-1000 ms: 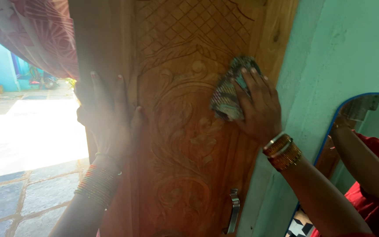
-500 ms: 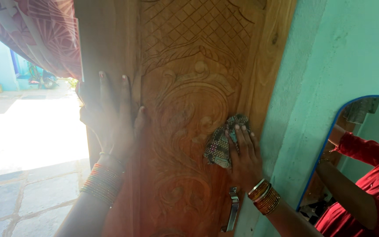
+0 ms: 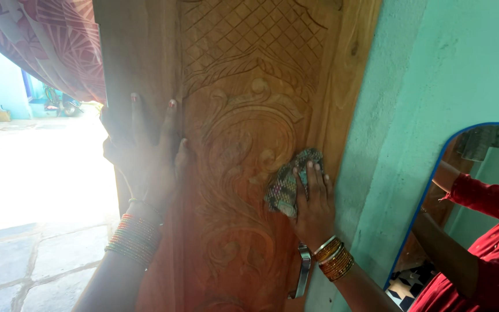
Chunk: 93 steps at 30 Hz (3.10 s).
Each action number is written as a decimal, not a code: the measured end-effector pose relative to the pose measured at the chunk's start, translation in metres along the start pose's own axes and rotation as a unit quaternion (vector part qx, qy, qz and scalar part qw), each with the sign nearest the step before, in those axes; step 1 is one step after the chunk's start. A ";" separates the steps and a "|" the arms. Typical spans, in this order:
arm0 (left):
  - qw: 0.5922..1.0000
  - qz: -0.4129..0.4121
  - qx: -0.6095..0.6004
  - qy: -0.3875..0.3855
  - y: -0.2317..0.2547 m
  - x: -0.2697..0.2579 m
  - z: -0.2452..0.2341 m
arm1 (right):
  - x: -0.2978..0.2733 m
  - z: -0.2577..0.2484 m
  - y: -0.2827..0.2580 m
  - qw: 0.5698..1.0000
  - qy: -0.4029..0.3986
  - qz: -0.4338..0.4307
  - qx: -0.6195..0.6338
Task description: The person wipes a carved wooden door using a cloth, moving their hands across the decorative patterns and the flat surfaces of the door frame.
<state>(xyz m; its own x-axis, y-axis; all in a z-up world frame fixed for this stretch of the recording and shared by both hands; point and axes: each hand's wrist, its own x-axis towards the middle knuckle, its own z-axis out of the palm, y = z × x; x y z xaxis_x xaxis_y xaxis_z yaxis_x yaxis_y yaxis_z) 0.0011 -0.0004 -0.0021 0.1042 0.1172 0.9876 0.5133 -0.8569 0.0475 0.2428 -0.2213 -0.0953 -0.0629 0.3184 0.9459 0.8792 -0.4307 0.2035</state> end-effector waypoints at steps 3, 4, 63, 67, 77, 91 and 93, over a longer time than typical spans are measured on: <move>1.000 0.004 -0.002 0.003 -0.001 -0.001 0.001 | 0.008 0.004 -0.002 0.999 0.033 0.018 0.037; 1.000 0.005 -0.003 0.004 -0.001 -0.001 0.001 | 0.010 0.006 -0.005 0.997 0.053 0.022 0.055; 1.000 0.010 0.015 0.024 -0.001 0.001 -0.006 | 0.074 0.013 -0.116 0.996 0.033 -0.065 0.055; 1.000 0.012 0.008 0.014 0.000 0.000 -0.007 | 0.092 0.016 -0.127 0.982 0.101 -0.057 0.151; 1.000 0.016 -0.002 0.023 -0.005 -0.001 -0.005 | 0.059 0.023 -0.127 0.988 0.028 -0.117 0.092; 0.998 0.035 0.021 -0.042 -0.029 -0.005 -0.008 | 0.007 0.034 -0.169 0.988 0.010 -0.143 0.049; 0.998 0.039 0.024 -0.046 -0.028 -0.005 -0.011 | 0.017 0.037 -0.165 0.987 0.020 -0.143 0.076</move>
<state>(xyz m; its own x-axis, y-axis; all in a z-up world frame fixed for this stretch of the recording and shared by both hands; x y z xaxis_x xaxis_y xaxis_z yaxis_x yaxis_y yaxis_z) -0.0228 0.0176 -0.0072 0.2224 0.0996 0.9699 0.5411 -0.8401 -0.0378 0.1144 -0.1135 -0.1219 -0.3350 0.3740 0.8648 0.8832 -0.1950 0.4265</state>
